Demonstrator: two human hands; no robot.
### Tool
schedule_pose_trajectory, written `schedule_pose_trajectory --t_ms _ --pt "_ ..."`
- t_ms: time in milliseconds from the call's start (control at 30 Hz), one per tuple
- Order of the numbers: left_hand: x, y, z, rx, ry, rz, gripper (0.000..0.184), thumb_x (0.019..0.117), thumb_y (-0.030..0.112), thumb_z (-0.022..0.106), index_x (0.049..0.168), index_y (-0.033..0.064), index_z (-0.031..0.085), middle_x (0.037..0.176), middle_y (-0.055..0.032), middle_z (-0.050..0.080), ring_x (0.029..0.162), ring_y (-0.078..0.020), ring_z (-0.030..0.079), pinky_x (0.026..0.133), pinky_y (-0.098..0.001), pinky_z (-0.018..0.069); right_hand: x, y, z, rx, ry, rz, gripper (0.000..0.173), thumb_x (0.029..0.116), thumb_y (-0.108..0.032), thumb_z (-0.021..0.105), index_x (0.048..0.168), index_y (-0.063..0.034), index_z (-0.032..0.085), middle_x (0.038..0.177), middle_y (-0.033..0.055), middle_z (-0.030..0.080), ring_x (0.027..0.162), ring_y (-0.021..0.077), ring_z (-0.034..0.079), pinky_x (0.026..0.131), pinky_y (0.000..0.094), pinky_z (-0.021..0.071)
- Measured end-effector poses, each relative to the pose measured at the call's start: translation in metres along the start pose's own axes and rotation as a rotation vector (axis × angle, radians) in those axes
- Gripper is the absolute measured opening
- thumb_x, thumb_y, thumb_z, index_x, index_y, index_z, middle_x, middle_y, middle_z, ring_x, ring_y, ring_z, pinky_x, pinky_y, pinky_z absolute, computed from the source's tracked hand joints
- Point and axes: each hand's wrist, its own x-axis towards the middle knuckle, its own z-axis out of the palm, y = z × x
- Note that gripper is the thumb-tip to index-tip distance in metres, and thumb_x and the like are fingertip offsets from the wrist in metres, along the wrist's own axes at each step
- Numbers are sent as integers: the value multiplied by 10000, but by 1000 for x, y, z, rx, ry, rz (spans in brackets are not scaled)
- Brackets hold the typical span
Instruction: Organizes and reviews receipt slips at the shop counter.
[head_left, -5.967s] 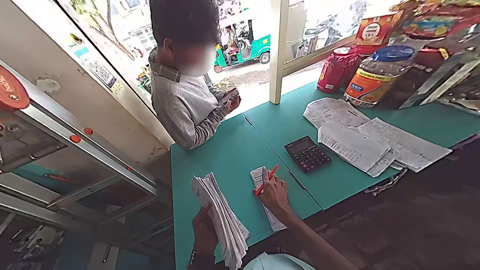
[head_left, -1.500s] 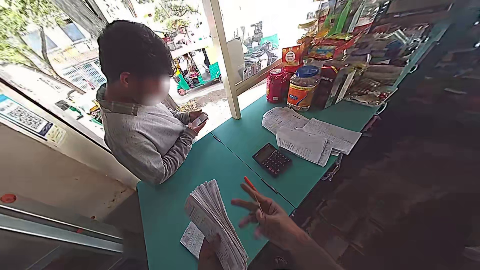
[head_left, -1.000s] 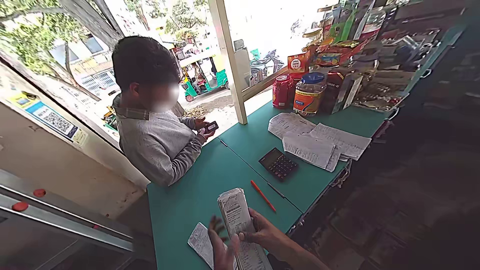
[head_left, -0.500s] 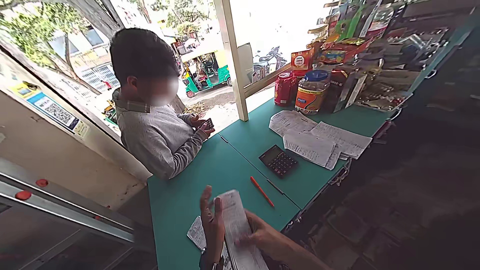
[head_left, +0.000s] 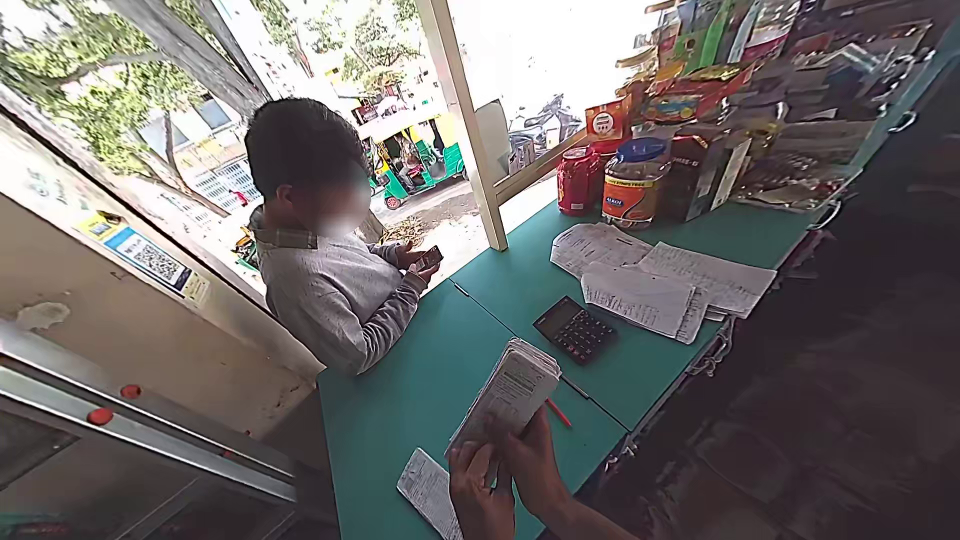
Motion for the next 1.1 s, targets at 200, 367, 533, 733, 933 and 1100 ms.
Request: schedule_pose_trajectory --t_ms 200,367,533,733,933,1100 --pt "-2 -2 7 -134 -64 -89 124 817 133 684 834 56 780 925 -64 702 1026 -210 603 998 -408 425 4 -2 -3 27 -13 61 788 794 54 797 1430 17 332 1161 162 685 1005 231 729 878 369 636" --pt "-9 -28 -2 -743 -342 -186 235 923 290 602 723 174 641 1043 55 643 1179 -63 508 1086 -287 333 30 -1 -22 114 5 177 664 802 105 769 1358 19 417 1104 188 698 960 276 734 833 426 642" --pt "-35 -39 0 -1455 -316 -58 171 993 263 613 902 175 728 901 9 727 1018 -180 698 1102 -430 461 48 -17 -29 187 59 342 635 832 129 738 1374 -12 440 1096 199 702 906 302 743 786 452 651" --pt "-63 -45 -31 -912 -272 -126 233 887 133 683 705 192 551 621 124 476 579 48 450 564 -144 400 41 -37 -37 77 -47 405 536 861 106 703 1337 5 477 1046 186 719 869 273 746 774 415 649" --pt "-20 -72 -73 -686 -41 144 301 935 239 660 668 213 524 612 109 491 609 15 519 648 -175 479 14 -40 -31 15 -357 502 468 820 84 698 1243 -35 539 979 96 753 840 199 751 780 370 643" --pt "-11 -62 -47 -767 -35 -86 434 1050 523 449 951 202 724 832 110 697 756 8 650 703 -171 547 7 -35 -22 47 -640 504 491 868 84 697 1297 -68 512 1067 61 748 938 184 744 872 379 627"
